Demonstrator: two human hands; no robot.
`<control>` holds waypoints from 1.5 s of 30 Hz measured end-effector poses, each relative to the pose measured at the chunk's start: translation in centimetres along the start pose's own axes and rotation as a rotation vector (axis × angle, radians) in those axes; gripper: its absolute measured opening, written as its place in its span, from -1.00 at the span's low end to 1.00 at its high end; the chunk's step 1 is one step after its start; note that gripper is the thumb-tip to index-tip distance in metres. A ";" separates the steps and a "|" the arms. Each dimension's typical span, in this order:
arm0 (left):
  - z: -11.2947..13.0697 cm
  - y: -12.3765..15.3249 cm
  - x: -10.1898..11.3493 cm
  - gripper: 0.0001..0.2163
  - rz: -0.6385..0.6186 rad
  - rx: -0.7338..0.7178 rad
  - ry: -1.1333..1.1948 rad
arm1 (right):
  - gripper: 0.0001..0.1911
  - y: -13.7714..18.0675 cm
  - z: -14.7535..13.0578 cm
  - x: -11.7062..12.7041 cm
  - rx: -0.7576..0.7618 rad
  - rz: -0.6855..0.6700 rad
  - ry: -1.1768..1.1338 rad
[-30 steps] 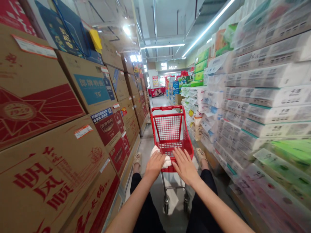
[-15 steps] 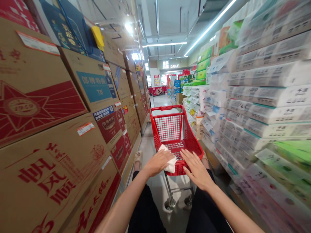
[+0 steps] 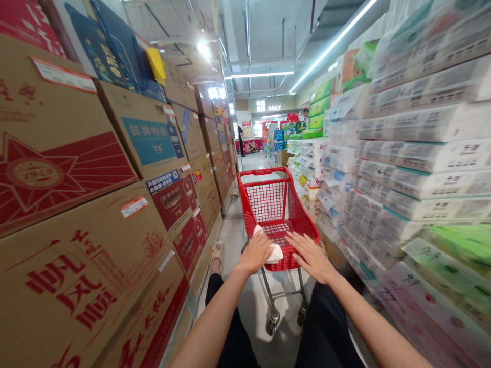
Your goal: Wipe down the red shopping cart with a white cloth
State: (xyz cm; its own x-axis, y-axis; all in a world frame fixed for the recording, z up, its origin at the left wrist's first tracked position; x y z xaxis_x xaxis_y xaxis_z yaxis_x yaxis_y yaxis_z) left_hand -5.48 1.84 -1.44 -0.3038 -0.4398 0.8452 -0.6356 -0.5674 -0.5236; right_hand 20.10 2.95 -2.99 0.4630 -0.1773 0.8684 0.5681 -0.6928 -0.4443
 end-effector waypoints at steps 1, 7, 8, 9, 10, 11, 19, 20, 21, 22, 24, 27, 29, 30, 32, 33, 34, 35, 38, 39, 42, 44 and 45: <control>0.3 0.0 -0.1 -0.78 0.006 0.005 -0.019 | -0.41 0.0 0.2 0.0 -0.001 -0.004 -0.002; 2.6 0.1 -0.5 -0.79 0.015 0.030 -0.093 | -0.43 0.5 1.0 0.8 0.021 -0.016 -0.011; 3.0 0.2 -0.6 -0.78 0.019 0.038 -0.098 | -0.44 0.7 1.2 1.0 0.021 -0.014 -0.011; 3.4 0.2 -0.8 -0.77 0.020 0.036 -0.099 | -0.44 0.9 1.4 1.1 0.018 -0.011 -0.011; 3.7 0.3 -0.9 -0.76 0.014 0.022 -0.093 | -0.45 1.0 1.7 1.2 0.012 -0.006 -0.011; 3.9 0.4 -1.0 -0.75 0.006 -0.004 -0.081 | -0.46 1.2 2.0 1.3 0.002 -0.002 -0.010; 1.3 -0.5 0.9 -0.64 -0.071 -0.127 0.019 | -0.49 2.4 4.6 0.8 -0.112 0.075 0.006; 0.8 -0.7 1.2 -0.64 -0.065 -0.098 0.014 | -0.49 2.3 4.9 0.7 -0.125 0.085 0.012; 0.4 -0.9 1.3 -0.64 -0.057 -0.067 0.003 | -0.49 2.2 5.2 0.7 -0.142 0.098 0.021; 0.2 -1.0 1.4 -0.65 -0.049 -0.039 -0.011 | -0.48 2.1 5.2 0.6 -0.164 0.114 0.032; 0.2 -1.3 1.2 -0.65 -0.034 0.006 -0.046 | -0.47 1.6 4.6 0.5 -0.214 0.158 0.063; 1.3 -1.9 0.4 -0.67 -0.002 0.067 -0.094 | -0.47 0.5 1.4 0.0 -0.234 0.210 0.098; 2.3 -2.4 -0.2 -0.70 0.015 0.098 -0.118 | -0.44 -0.1 -1.5 -0.6 -0.193 0.214 0.098; 2.7 -2.7 -0.5 -0.72 0.018 0.108 -0.129 | -0.41 -0.3 -2.9 -0.9 -0.178 0.221 0.096; 3.3 -3.3 -1.1 -0.73 0.013 0.115 -0.149 | -0.31 -0.3 -4.9 -1.5 -0.170 0.254 0.095; 3.4 -3.6 -1.3 -0.73 0.008 0.110 -0.155 | -0.26 -0.2 -5.5 -1.6 -0.171 0.271 0.095; 3.5 -3.8 -1.4 -0.72 0.003 0.096 -0.158 | -0.22 0.0 -5.7 -1.6 -0.172 0.282 0.097; 3.4 -3.8 -1.4 -0.70 0.001 0.077 -0.157 | -0.20 0.3 -5.6 -1.5 -0.172 0.285 0.098; 2.7 -3.6 -1.1 -0.62 0.007 0.018 -0.150 | -0.16 1.0 -4.2 -0.8 -0.184 0.260 0.098; 2.1 -3.3 -0.8 -0.59 0.013 0.012 -0.150 | -0.15 1.2 -3.6 -0.5 -0.195 0.252 0.102; -0.3 -1.9 0.4 -0.55 0.031 0.045 -0.174 | -0.15 1.4 -2.0 0.0 -0.233 0.238 0.133; -2.4 -0.8 1.5 -0.54 0.031 0.083 -0.211 | -0.16 1.4 -1.1 0.1 -0.240 0.242 0.154; -3.5 -0.3 2.1 -0.54 0.027 0.103 -0.231 | -0.17 1.4 -0.8 0.1 -0.239 0.248 0.160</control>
State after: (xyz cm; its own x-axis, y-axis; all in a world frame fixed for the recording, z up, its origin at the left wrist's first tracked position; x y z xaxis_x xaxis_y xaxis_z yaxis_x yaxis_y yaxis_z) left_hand -8.38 3.56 0.84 -0.1421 -0.5964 0.7900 -0.5502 -0.6159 -0.5639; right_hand 20.41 1.41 -3.37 0.4436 -0.4539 0.7728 0.2686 -0.7553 -0.5978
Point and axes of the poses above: each hand's wrist, its own y-axis away from the middle knuckle, its own x-axis out of the back of the hand, z = x × y, the point moved 1 cm from there along -y, towards the middle knuckle, and after that the axes turned 6 degrees about -x, right-handed, at the moved point
